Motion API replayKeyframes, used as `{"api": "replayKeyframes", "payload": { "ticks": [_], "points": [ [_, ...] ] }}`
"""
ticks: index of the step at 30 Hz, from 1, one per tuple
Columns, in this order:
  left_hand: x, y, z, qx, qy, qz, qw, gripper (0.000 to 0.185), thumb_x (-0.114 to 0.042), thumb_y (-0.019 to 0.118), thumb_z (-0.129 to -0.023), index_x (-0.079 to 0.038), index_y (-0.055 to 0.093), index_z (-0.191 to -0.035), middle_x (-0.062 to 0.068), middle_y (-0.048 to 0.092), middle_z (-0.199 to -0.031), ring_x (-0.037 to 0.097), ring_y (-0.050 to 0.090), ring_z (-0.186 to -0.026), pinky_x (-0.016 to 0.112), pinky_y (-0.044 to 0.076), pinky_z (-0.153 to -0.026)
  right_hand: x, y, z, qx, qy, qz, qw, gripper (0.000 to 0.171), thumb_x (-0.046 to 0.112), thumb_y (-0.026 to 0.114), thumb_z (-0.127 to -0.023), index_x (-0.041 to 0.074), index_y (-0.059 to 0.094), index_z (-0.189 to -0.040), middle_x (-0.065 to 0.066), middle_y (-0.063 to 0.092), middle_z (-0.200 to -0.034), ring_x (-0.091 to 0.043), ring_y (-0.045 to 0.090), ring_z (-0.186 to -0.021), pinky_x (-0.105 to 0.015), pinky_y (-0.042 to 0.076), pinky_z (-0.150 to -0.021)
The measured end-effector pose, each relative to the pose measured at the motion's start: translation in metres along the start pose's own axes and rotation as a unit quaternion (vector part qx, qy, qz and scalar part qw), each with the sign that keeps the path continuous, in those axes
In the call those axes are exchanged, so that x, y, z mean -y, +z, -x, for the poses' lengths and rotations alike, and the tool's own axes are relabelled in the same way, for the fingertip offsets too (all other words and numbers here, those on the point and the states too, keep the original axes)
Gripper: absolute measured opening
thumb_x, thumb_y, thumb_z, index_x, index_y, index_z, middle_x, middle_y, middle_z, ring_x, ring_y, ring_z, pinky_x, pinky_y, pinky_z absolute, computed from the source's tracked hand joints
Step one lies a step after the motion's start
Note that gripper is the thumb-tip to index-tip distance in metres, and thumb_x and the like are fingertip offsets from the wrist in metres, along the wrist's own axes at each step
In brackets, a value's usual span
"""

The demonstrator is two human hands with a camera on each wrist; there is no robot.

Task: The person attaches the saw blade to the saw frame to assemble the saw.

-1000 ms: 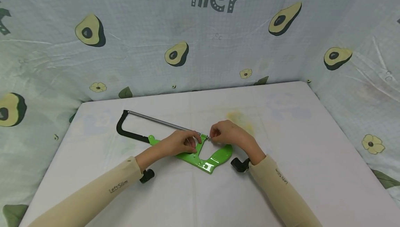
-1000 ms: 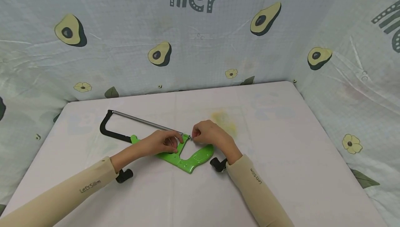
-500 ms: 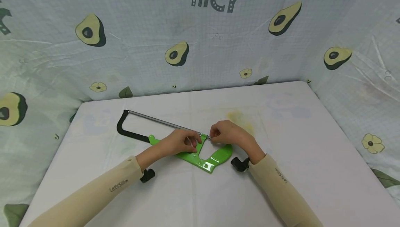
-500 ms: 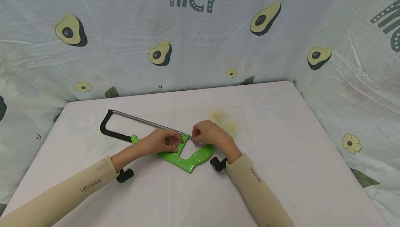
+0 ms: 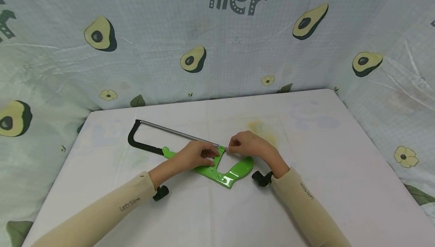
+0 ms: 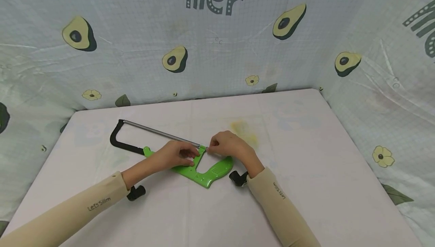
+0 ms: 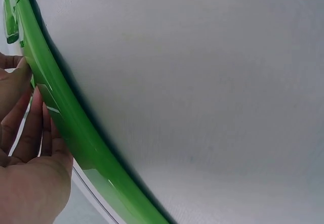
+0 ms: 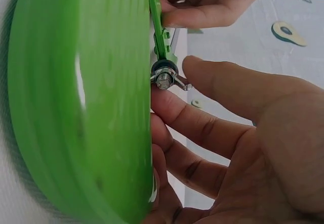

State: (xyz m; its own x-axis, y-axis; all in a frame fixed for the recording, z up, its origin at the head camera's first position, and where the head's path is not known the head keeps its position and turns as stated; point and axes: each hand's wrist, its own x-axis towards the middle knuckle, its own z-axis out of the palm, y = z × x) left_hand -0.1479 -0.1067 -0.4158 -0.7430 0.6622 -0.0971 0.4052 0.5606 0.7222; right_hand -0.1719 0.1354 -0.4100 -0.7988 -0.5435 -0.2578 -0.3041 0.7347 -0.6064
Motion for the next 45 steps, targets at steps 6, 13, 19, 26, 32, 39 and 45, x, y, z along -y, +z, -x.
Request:
{"api": "replayKeyframes", "payload": {
  "ticks": [6, 13, 19, 26, 32, 39, 45],
  "points": [
    [0.0007, 0.0006, 0.0003, 0.001, -0.003, -0.009, 1.0, 0.025, -0.009, 0.081, -0.086, -0.006, 0.073, -0.11, 0.001, 0.073, -0.101, 0.016, 0.067, -0.096, 0.028, 0.056, -0.085, -0.0007, 0.0008, 0.0004, 0.001, 0.006, -0.009, 1.0, 0.021, 0.028, 0.066, -0.1, 0.01, 0.075, -0.093, 0.003, 0.061, -0.074, -0.01, 0.05, -0.067, -0.025, 0.042, -0.063],
    [0.0012, 0.0, -0.0009, 0.003, -0.003, -0.009, 1.0, 0.025, -0.009, 0.081, -0.086, -0.006, 0.073, -0.11, 0.001, 0.073, -0.101, 0.016, 0.067, -0.097, 0.029, 0.056, -0.086, -0.001, 0.0023, -0.0002, -0.014, 0.011, -0.021, 1.0, 0.013, 0.023, 0.065, -0.101, 0.013, 0.074, -0.099, 0.003, 0.067, -0.084, -0.012, 0.052, -0.071, -0.027, 0.044, -0.065],
    [-0.0004, -0.0006, -0.0019, 0.005, -0.002, -0.013, 0.9999, 0.025, -0.01, 0.081, -0.086, -0.006, 0.073, -0.11, 0.0, 0.073, -0.101, 0.016, 0.067, -0.097, 0.03, 0.056, -0.087, -0.0009, 0.0036, -0.0005, -0.027, 0.017, -0.028, 0.999, 0.01, 0.016, 0.064, -0.1, 0.014, 0.073, -0.102, 0.001, 0.07, -0.091, -0.013, 0.056, -0.074, -0.027, 0.047, -0.066],
    [0.0005, 0.0001, -0.0014, 0.003, -0.004, -0.008, 1.0, 0.025, -0.01, 0.081, -0.087, -0.006, 0.073, -0.11, 0.0, 0.073, -0.101, 0.015, 0.067, -0.097, 0.029, 0.055, -0.087, -0.002, 0.0046, -0.0018, -0.031, 0.023, -0.025, 0.999, 0.012, 0.01, 0.062, -0.098, 0.013, 0.073, -0.102, 0.0, 0.07, -0.089, -0.013, 0.056, -0.073, -0.027, 0.046, -0.065],
    [0.0022, -0.0017, 0.0, 0.002, -0.004, -0.006, 1.0, 0.026, -0.01, 0.081, -0.087, -0.007, 0.073, -0.111, 0.0, 0.073, -0.102, 0.015, 0.067, -0.098, 0.028, 0.055, -0.087, -0.0016, 0.005, -0.0052, -0.038, 0.01, -0.015, 0.999, 0.011, 0.011, 0.063, -0.098, 0.013, 0.073, -0.101, 0.001, 0.066, -0.083, -0.013, 0.053, -0.071, -0.026, 0.045, -0.065],
    [0.0044, -0.0023, 0.0001, 0.007, 0.0, -0.002, 1.0, 0.027, -0.01, 0.081, -0.087, -0.006, 0.073, -0.112, 0.001, 0.074, -0.104, 0.015, 0.067, -0.098, 0.025, 0.055, -0.085, 0.0016, 0.0047, -0.0052, -0.039, 0.007, -0.002, 0.999, 0.009, 0.01, 0.065, -0.098, 0.013, 0.073, -0.1, 0.001, 0.064, -0.082, -0.013, 0.054, -0.074, -0.026, 0.046, -0.068],
    [0.0039, -0.0011, -0.0008, 0.005, 0.004, 0.001, 1.0, 0.027, -0.01, 0.081, -0.087, -0.006, 0.073, -0.113, 0.002, 0.074, -0.103, 0.016, 0.068, -0.098, 0.025, 0.055, -0.084, 0.0018, 0.0039, -0.0024, -0.034, 0.011, -0.006, 0.999, 0.01, 0.003, 0.064, -0.095, 0.011, 0.071, -0.097, 0.001, 0.061, -0.078, -0.012, 0.052, -0.069, -0.025, 0.043, -0.063]
  ]
}}
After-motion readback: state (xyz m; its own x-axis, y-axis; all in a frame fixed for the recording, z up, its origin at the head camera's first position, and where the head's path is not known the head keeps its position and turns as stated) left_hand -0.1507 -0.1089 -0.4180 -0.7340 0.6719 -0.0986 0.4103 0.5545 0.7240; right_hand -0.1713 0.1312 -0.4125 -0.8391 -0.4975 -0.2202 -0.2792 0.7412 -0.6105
